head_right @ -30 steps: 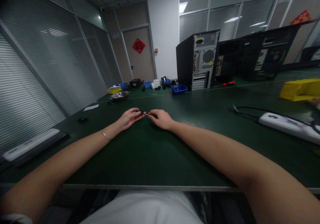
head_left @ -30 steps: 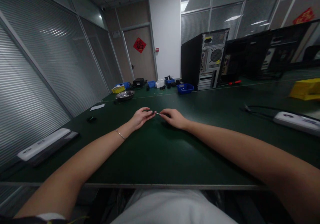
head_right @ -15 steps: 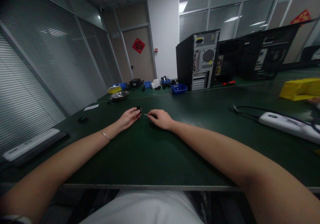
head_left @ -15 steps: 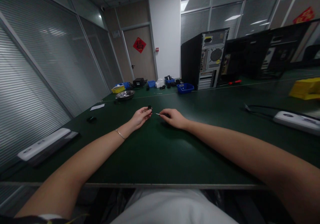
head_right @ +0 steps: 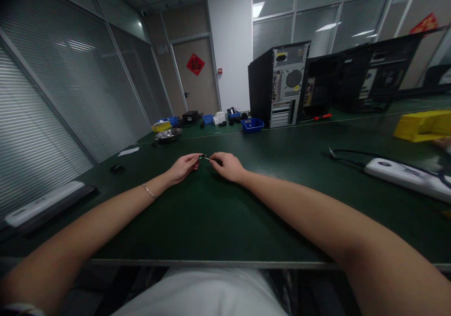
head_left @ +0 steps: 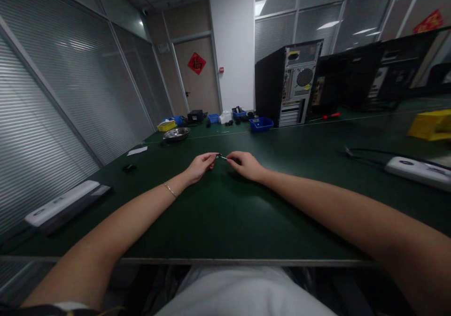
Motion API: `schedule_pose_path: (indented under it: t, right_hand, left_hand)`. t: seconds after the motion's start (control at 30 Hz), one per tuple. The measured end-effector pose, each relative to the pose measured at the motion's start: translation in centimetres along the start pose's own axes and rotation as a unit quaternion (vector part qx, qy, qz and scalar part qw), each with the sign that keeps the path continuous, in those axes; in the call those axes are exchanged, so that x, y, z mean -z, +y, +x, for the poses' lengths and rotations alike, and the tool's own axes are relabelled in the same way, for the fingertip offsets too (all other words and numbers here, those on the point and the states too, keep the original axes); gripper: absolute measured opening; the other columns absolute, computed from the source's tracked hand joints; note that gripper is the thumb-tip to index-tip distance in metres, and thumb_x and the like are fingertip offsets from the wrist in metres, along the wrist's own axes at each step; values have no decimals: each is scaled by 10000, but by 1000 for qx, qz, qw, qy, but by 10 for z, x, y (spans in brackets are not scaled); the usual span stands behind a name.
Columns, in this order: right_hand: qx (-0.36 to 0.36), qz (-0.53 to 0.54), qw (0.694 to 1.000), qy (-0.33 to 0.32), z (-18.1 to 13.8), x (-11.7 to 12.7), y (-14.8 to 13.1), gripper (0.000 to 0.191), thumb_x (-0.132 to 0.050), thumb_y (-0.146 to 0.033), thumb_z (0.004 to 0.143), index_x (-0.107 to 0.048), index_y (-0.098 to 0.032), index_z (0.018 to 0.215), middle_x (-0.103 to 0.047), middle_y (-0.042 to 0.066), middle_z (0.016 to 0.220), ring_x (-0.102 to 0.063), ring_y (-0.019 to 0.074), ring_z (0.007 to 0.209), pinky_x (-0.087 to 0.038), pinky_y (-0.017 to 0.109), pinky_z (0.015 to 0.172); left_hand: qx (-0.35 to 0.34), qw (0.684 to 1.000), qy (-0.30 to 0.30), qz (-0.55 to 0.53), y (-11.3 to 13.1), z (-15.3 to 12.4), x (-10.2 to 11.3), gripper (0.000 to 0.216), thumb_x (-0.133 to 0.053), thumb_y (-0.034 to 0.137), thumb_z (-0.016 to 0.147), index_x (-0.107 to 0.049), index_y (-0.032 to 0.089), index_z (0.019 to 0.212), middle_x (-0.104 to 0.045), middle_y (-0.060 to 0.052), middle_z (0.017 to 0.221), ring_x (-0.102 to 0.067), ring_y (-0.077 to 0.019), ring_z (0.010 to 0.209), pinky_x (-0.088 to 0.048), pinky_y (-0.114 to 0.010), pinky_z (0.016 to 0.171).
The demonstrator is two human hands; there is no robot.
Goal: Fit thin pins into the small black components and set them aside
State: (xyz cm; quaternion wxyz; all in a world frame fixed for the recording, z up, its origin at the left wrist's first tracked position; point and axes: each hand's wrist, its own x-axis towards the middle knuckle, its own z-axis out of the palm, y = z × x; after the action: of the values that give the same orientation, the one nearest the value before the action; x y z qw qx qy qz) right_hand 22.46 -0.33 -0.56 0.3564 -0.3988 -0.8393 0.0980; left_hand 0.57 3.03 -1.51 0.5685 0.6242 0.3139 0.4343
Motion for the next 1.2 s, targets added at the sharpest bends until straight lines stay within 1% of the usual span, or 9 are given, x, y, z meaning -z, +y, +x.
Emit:
schedule_pose_path:
  t: [0.07, 0.2, 0.27, 0.37, 0.6, 0.83, 1.0, 1.1, 1.2]
  right_hand:
    - [0, -5, 1000, -6, 0, 0, 0, 280, -457, -348, 892, -648, -207, 1041, -664, 57, 1007, -596, 177, 859, -443, 282, 736]
    - [5, -8, 1000, -14, -1, 1, 0, 272, -467, -336, 886, -653, -200, 1031, -667, 56, 1010, -596, 176, 867, -439, 278, 744]
    - [10, 1, 1000, -21, -1, 1, -1, 272, -468, -331, 886, -654, -198, 1033, -671, 54, 999, -596, 171, 858, -436, 275, 748]
    - [16, 20, 999, -31, -1, 2, -2, 277, -467, -327, 887, -654, -199, 1047, -673, 51, 990, -593, 166, 855, -432, 271, 749]
    - [22, 47, 998, -44, -1, 4, -2, 265, -479, -317, 881, -664, -193, 1025, -671, 45, 966, -583, 160, 832, -418, 265, 731]
    - [29, 56, 997, -50, -1, 3, -1, 254, -480, -300, 873, -664, -180, 1001, -674, 39, 949, -586, 155, 832, -415, 257, 733]
    - [11, 39, 998, -42, -1, 3, 0, 253, -482, -305, 868, -664, -198, 1007, -679, 37, 949, -593, 161, 827, -422, 268, 744]
    - [6, 29, 999, -43, -1, 4, -1, 250, -493, -302, 859, -667, -203, 1009, -677, 40, 953, -595, 167, 825, -427, 272, 743]
    - [6, 32, 998, -51, -1, 4, -1, 254, -490, -305, 860, -667, -208, 1014, -677, 36, 949, -594, 166, 815, -430, 272, 737]
  left_hand:
    - [6, 1000, 1, 3, 0, -1, -1, 396, -675, 333, 781, -641, 113, 1109, -580, -38, 782, -513, -97, 699, -398, -233, 657]
    - [18, 1000, -1, -18, 1, -3, -3, 345, -676, 256, 789, -635, 100, 1094, -631, -110, 1008, -592, -141, 866, -446, -289, 828]
    - [22, 999, -17, -26, 2, -4, -4, 350, -662, 228, 803, -619, 104, 1126, -637, -127, 1037, -608, -147, 879, -453, -304, 853]
    - [29, 998, -40, -28, 6, -6, -4, 363, -645, 208, 817, -602, 114, 1165, -644, -137, 1039, -625, -143, 845, -468, -306, 843]
    - [42, 997, -64, -32, 11, -9, -1, 383, -659, 205, 804, -614, 109, 1172, -635, -156, 1057, -616, -148, 822, -472, -299, 787]
    - [59, 993, -98, -25, 10, -8, 1, 399, -614, 287, 843, -604, 94, 1192, -647, -160, 976, -602, -136, 773, -465, -278, 746]
    - [51, 996, -75, -25, 10, -9, -2, 388, -620, 266, 839, -603, 93, 1185, -640, -165, 1036, -608, -141, 811, -470, -280, 770]
    - [49, 997, -52, -21, 11, -10, -4, 365, -634, 240, 827, -618, 97, 1162, -643, -154, 1030, -608, -137, 801, -473, -273, 758]
    - [49, 998, -42, -21, 11, -9, -5, 348, -638, 222, 822, -626, 98, 1147, -647, -148, 1013, -606, -132, 781, -470, -267, 741]
